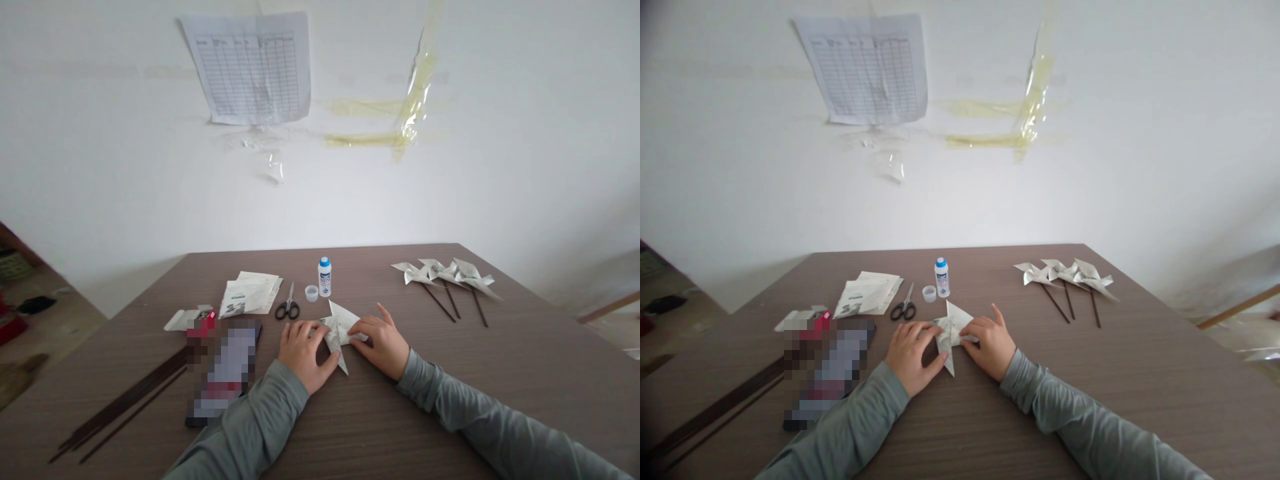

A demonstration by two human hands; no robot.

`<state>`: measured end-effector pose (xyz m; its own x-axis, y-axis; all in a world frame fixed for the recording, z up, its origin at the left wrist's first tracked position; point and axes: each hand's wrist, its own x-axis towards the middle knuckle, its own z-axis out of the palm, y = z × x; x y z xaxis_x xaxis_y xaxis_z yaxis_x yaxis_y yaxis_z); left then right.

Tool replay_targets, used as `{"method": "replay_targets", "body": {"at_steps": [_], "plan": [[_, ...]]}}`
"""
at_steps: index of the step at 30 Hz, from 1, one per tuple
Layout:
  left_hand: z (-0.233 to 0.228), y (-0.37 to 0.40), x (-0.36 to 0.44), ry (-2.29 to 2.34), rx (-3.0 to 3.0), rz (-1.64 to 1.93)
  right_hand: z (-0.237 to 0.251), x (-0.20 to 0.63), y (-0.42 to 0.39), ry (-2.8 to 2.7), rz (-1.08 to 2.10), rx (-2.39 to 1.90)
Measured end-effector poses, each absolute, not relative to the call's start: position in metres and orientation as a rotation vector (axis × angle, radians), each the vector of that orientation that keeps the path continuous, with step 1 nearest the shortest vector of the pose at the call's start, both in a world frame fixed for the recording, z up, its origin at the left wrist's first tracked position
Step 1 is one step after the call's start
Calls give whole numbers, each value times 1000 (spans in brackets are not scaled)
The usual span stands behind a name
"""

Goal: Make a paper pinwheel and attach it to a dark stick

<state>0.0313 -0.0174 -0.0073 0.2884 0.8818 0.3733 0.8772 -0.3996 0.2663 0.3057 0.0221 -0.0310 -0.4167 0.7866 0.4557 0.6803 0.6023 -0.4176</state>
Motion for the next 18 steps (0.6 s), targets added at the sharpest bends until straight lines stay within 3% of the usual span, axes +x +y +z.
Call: {"method": "replay_targets", "body": {"at_steps": [18], "plan": [[-23,-13,29,1756,2554,791,-20,300,10,-2260,137,-1214]]}}
